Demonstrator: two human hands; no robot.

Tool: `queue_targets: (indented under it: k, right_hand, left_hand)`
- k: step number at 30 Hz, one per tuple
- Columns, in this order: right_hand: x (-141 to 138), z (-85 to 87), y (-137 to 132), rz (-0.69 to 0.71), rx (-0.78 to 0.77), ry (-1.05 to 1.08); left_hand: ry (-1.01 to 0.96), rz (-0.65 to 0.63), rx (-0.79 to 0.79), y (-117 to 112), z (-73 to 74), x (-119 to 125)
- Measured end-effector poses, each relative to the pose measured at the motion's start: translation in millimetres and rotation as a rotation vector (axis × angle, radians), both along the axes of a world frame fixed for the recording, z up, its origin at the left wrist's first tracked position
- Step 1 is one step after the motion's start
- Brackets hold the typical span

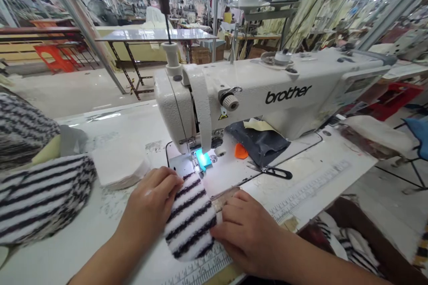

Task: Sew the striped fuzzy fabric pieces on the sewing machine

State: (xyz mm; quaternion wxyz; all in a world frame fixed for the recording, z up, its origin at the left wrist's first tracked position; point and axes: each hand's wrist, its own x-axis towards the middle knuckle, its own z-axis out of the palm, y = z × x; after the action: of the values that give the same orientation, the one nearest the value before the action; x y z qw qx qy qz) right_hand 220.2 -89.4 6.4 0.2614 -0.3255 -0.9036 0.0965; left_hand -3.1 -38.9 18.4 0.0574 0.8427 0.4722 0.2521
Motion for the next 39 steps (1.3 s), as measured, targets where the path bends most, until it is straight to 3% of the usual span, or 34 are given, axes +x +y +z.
queue_targets:
  k: [3,9,19,25,39]
  right_hand:
    - [0,-0.5,-1,0.013,0.008,0.011]
    - [-2,-0.9,0,0.026,0.047,-0.016]
    - [-10,4.1,27,0.006,0.1,-0.097]
    - [-8,-1.1,26,0.005,0.083,-0.06]
    - [-10,-5.7,28,-0.028,0.071,-0.051]
  left_hand:
    - [0.009,-0.081,0.067,-5,1.0,8]
    - [0.107,-0.102,0.036,-13,-8.6,17]
    - [0.132,-0.121,0.075,20,-12.4,14]
    - [0.128,-0.184,0.114,22,-17.8,11]
    - [0.092,-0.194,0.103,28,-20.0,11]
